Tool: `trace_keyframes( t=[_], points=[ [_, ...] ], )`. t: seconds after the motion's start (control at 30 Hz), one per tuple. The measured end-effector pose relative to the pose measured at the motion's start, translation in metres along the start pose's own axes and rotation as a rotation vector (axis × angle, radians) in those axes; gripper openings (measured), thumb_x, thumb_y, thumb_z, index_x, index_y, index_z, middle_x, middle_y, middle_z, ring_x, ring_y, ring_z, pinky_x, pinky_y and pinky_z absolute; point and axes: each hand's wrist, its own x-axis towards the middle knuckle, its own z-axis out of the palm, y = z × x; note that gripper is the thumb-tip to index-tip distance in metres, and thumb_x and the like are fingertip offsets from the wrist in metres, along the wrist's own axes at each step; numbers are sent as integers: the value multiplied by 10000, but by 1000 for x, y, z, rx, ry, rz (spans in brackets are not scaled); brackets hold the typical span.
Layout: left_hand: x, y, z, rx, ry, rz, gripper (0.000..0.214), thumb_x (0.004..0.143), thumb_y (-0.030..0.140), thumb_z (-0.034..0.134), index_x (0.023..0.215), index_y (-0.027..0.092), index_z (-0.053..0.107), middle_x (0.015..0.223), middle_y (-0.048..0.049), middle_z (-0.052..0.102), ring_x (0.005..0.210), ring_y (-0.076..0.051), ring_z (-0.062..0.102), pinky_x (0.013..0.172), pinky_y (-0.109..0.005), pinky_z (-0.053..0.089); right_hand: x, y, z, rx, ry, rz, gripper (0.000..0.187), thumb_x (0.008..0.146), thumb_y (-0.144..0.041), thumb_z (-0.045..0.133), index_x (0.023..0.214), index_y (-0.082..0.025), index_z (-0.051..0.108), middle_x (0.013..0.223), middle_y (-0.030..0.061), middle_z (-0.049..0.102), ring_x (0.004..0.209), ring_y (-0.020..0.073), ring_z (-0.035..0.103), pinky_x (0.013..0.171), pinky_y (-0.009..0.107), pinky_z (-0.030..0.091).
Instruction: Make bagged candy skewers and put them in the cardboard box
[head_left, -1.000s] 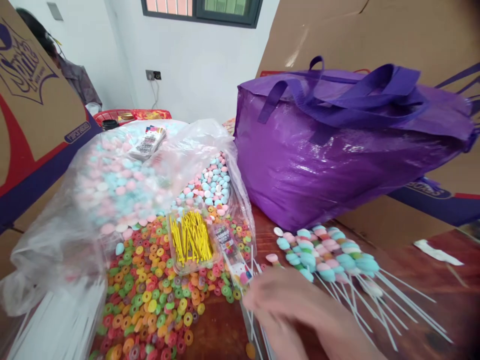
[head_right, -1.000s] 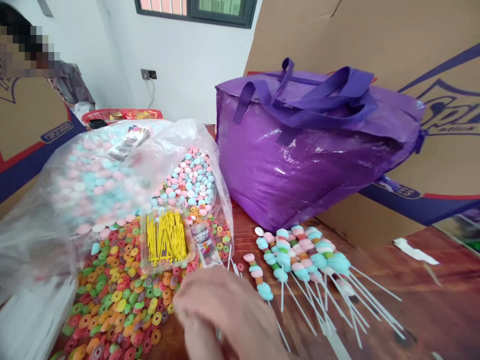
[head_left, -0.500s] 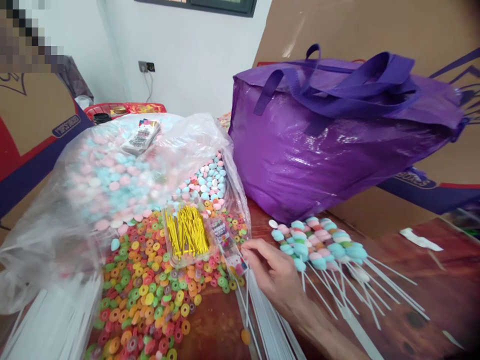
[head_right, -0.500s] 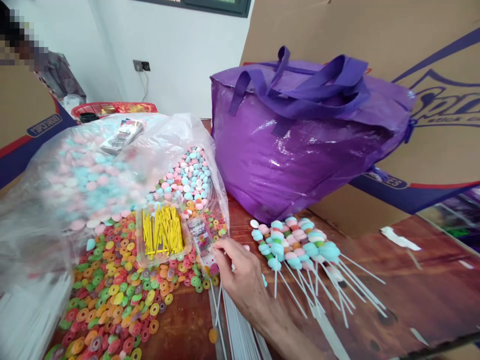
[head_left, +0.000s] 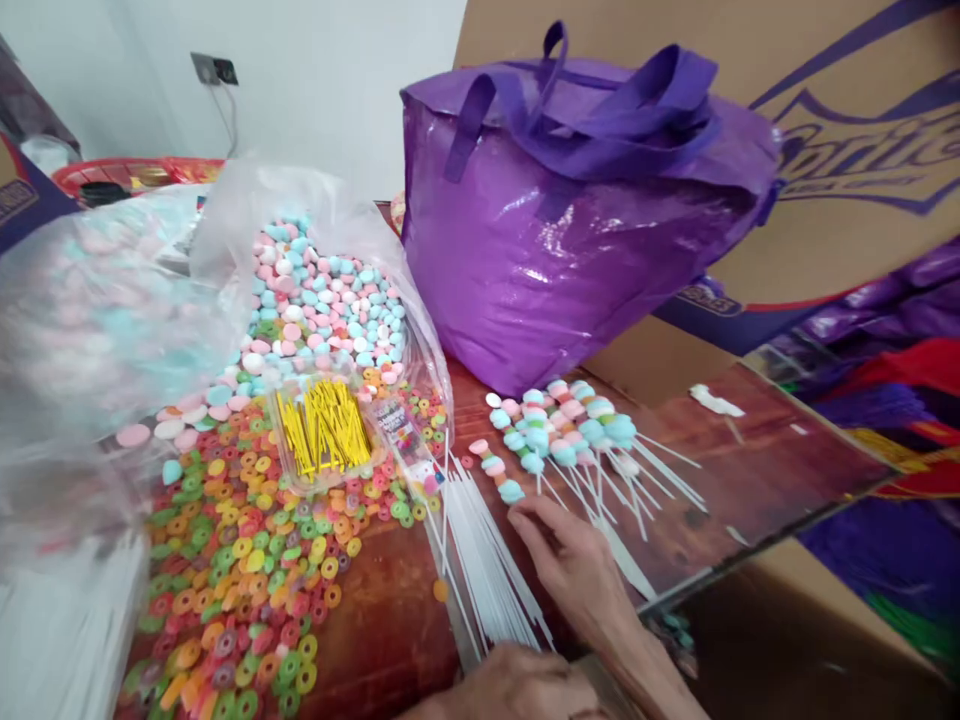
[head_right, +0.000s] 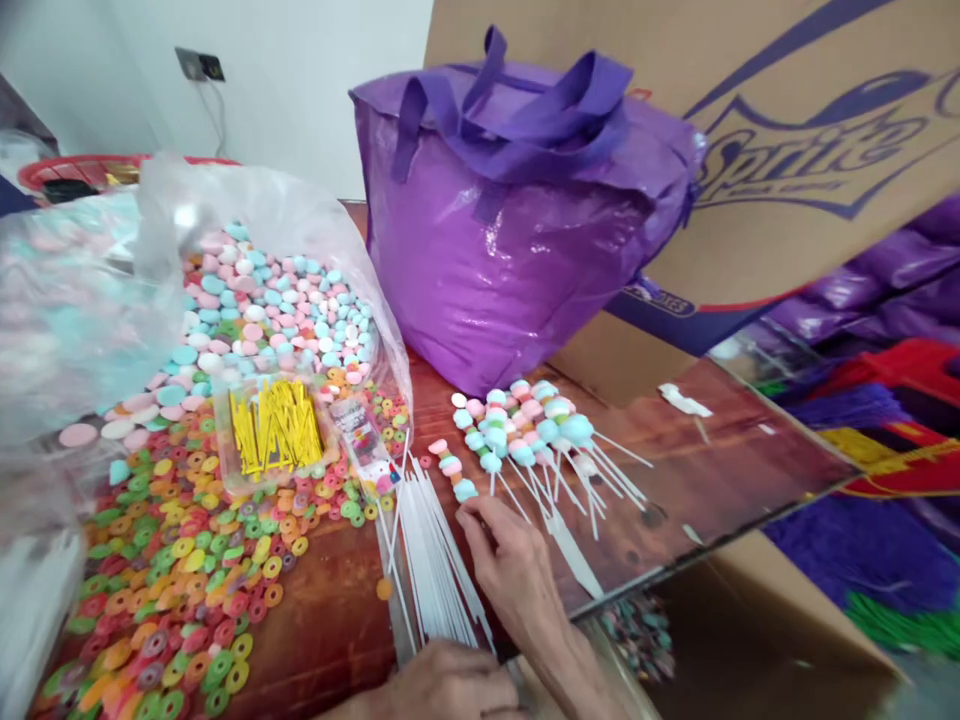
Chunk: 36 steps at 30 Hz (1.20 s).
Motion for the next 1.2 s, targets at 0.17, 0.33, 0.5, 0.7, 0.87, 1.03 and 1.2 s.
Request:
trace_keyframes(
  t=[0.17, 0.33, 0.5, 0.7, 0.87, 1.03, 1.2],
  points=[
    [15, 17, -30, -33, 288, 102, 247, 940, 265, 521, 729, 174, 612, 587, 5, 601, 505, -110, 501, 474, -248, 379, -42, -5, -10, 39, 39, 9, 187, 956, -260, 509, 832, -208, 639, 739, 0, 704, 642, 141, 669, 635, 210, 499],
    [30, 31, -75, -112, 460, -231, 214, 923, 201, 507, 737, 188, 611, 594, -18, 588, 538, -124, 534, 537, -238, 431, -58, -12, -6, 46, -2, 3, 189, 957, -234, 481, 860, -204, 639, 746, 12, 701, 652, 149, 670, 624, 216, 495],
    [40, -1, -128, 462, 463, -829, 219, 930, 206, 511, 1101, 186, 646, 1025, -113, 631, 902, -231, 634, 801, -356, 516, -48, -30, 9, 39, 3, -55, 227, 957, -204, 455, 836, -202, 647, 772, 32, 683, 711, 166, 655, 667, 242, 472],
    [31, -40, -146, 874, 101, -1047, 286, 891, 58, 425, 1006, 156, 668, 1103, -162, 607, 937, -265, 637, 735, -334, 510, -41, -52, 23, 37, -19, -112, 237, 962, -183, 447, 800, -198, 619, 757, 31, 657, 729, 169, 633, 673, 246, 427],
    [24, -43, -145, 776, 274, -996, 248, 939, 163, 457, 896, 188, 699, 1024, -111, 660, 816, -219, 653, 713, -313, 486, -54, -45, 15, 181, -24, -11, 246, 966, -216, 450, 789, -194, 620, 748, 24, 638, 693, 153, 602, 662, 244, 419],
    [24, -9, -128, 439, 626, -727, 188, 939, 275, 541, 893, 212, 712, 965, -67, 672, 892, -195, 657, 847, -307, 509, -49, -50, 12, 659, 27, 256, 229, 916, -391, 579, 933, -177, 660, 825, 40, 675, 709, 160, 605, 663, 254, 481],
    [18, 34, -93, 90, 828, -746, 182, 874, 226, 624, 1007, 250, 747, 1094, -83, 646, 1032, -215, 642, 918, -320, 516, -42, -76, 27, 1102, 82, 439, 282, 850, -441, 668, 859, -160, 683, 782, 27, 668, 729, 166, 611, 688, 271, 511]
  ],
)
